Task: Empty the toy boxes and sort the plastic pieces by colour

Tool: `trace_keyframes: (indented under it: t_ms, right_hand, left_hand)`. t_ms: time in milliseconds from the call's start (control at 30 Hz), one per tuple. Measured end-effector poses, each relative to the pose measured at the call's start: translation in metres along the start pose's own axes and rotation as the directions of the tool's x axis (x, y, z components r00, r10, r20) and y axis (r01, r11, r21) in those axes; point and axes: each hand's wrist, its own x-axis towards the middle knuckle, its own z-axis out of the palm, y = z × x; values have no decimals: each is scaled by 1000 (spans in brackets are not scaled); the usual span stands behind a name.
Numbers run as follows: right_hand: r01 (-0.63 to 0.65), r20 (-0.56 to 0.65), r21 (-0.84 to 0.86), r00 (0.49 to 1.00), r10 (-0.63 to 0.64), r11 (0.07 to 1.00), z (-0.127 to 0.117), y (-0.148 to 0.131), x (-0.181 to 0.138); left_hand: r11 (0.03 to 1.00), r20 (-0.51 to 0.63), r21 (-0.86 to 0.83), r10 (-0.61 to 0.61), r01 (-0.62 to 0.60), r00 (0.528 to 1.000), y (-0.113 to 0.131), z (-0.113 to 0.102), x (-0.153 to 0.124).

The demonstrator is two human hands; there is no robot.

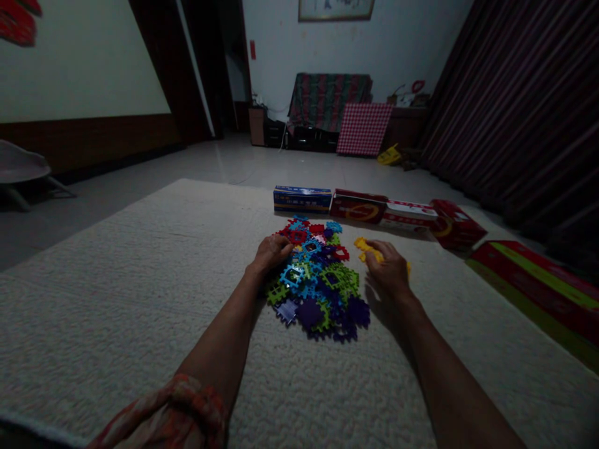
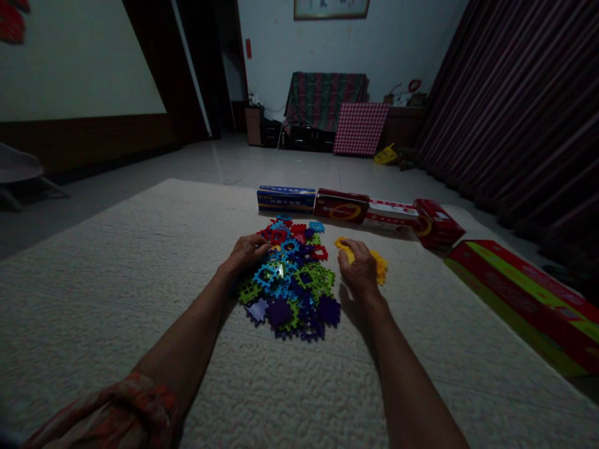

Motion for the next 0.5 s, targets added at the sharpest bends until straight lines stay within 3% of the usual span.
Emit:
trace_keyframes:
  t_ms: [133, 200, 367, 500]
  right_hand:
    - [159, 260, 206, 942, -210, 966, 17, -45, -14]
    - [186, 336, 244, 905, -263, 952, 23, -56, -20]
    - [200, 391, 245, 875, -286, 949, 27, -57, -26]
    - [219, 394, 270, 863, -315, 937, 28, -57, -26]
  left_hand:
    - [983, 94, -15, 182, -181, 979, 6, 6, 1]
    - [978, 153, -23, 210, -209, 966, 5, 6, 2]
    - [996, 221, -20, 84, -82, 972, 0, -5, 0]
    - [1000, 168, 10, -30, 29, 985, 3, -7, -2]
